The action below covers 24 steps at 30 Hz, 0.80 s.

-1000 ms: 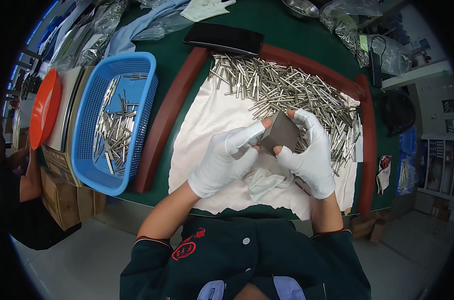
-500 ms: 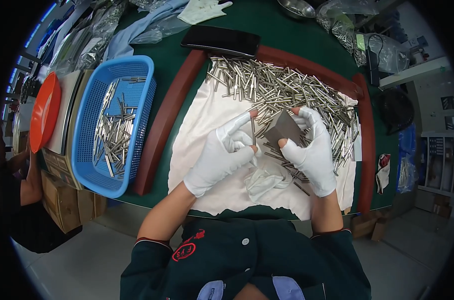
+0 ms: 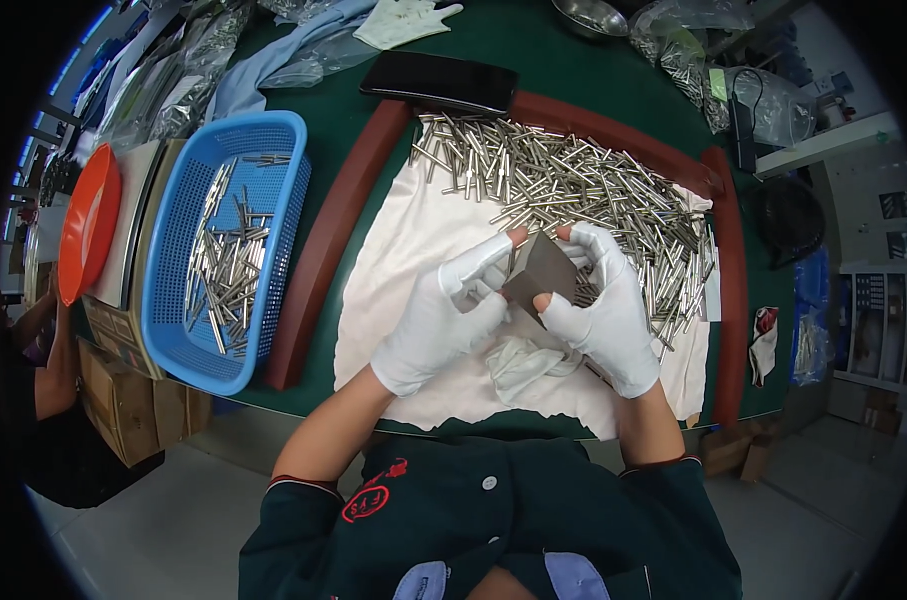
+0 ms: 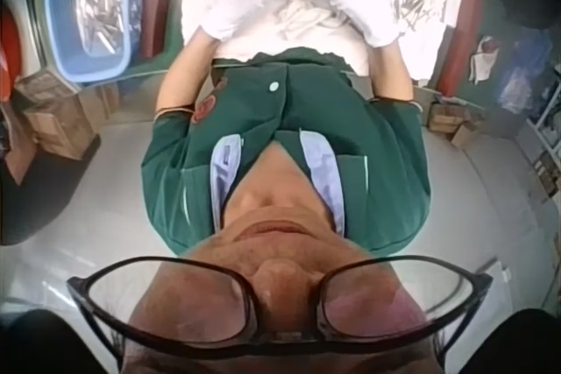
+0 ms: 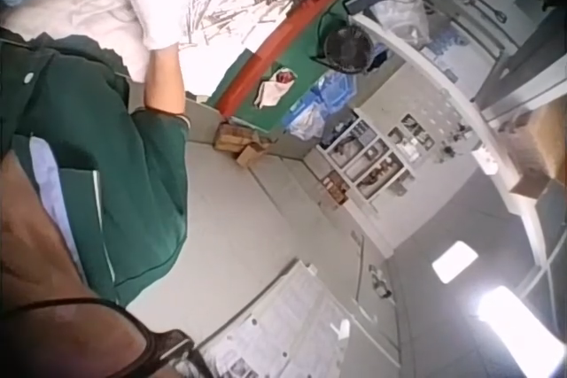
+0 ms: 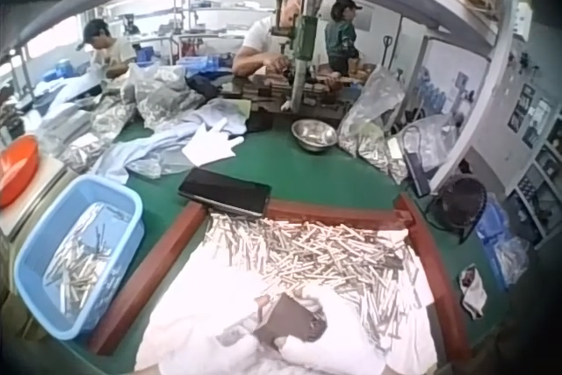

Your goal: Picking up small metal pins, wiping them against a cloth-covered block for cleaning or inspection, and placing them in a sorting basket.

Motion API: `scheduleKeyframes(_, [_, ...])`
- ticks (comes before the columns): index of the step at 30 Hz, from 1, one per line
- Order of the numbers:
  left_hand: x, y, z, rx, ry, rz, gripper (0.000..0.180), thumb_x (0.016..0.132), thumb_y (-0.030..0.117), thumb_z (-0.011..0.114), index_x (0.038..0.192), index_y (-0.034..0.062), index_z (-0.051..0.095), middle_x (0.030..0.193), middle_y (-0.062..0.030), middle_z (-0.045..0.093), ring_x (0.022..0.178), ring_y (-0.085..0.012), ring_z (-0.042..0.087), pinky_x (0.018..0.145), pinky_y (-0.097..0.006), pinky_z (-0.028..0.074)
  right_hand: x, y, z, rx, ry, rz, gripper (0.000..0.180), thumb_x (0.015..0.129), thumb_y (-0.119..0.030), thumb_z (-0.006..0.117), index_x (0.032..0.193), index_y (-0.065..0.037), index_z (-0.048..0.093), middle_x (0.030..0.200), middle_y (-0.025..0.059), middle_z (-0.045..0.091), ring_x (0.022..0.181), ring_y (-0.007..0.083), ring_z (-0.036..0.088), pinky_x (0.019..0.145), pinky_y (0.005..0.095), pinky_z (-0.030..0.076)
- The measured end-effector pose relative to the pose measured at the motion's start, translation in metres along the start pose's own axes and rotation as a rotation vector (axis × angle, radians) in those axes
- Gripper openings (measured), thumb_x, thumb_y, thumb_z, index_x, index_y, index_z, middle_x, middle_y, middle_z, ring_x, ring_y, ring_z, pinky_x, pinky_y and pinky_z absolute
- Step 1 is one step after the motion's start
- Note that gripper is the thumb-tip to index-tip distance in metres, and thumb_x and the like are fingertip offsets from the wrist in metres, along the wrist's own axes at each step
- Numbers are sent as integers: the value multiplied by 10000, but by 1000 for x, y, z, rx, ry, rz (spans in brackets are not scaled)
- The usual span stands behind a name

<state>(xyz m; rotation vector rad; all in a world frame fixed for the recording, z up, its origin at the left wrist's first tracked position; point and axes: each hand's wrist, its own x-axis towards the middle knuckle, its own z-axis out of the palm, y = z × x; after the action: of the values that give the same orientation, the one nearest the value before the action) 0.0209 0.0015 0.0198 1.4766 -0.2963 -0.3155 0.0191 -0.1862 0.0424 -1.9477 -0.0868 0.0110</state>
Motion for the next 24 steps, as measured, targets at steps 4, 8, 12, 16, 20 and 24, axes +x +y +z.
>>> scheduleKeyframes(4, [-2, -2, 2, -41, 10, 29, 622, 802, -105, 500, 1393, 87, 457, 970, -5, 560, 811, -57, 512, 746, -201, 464, -2, 2, 2, 73, 84, 66, 588, 624, -167, 763, 1120, 46, 531, 994, 131, 618, 923, 189, 595, 842, 316, 477])
scheduleKeyframes(8, [-3, -7, 2, 4, 62, 141, 611, 804, -118, 508, 1384, 68, 463, 979, -8, 571, 824, -58, 523, 749, -201, 469, -2, -4, 3, 55, -1, -57, 577, 617, -172, 767, 1100, 44, 535, 1014, 139, 599, 932, 206, 594, 850, 328, 476])
scheduleKeyframes(12, [-4, -2, 1, -6, 18, 71, 570, 828, -118, 543, 1376, -13, 424, 954, -64, 633, 886, -112, 608, 807, -262, 484, -2, 1, -1, -34, 52, -90, 600, 600, -177, 778, 1106, 36, 536, 1022, 139, 588, 935, 212, 590, 851, 328, 474])
scheduleKeyframes(16, [-4, -5, 0, 22, 32, 138, 584, 819, -108, 505, 1375, 65, 472, 958, -15, 587, 831, -57, 536, 750, -193, 462, -2, 0, 1, 39, 59, -46, 616, 592, -185, 784, 1110, 39, 537, 1018, 132, 588, 928, 211, 589, 853, 331, 473])
scheduleKeyframes(20, [-3, -7, 3, 24, 74, 193, 557, 837, -93, 518, 1371, 58, 471, 911, -25, 605, 782, -81, 567, 736, -209, 478, -4, -3, -1, -34, -7, -139, 601, 604, -181, 783, 1107, 43, 541, 1025, 135, 589, 939, 212, 593, 860, 328, 472])
scheduleKeyframes(24, [-2, 4, 1, -69, 6, 101, 584, 837, -99, 505, 1397, 52, 430, 889, -33, 608, 776, -89, 580, 726, -213, 482, 4, -6, -7, -152, 154, -20, 545, 624, -157, 771, 1087, 36, 555, 994, 132, 615, 938, 199, 589, 861, 317, 469])
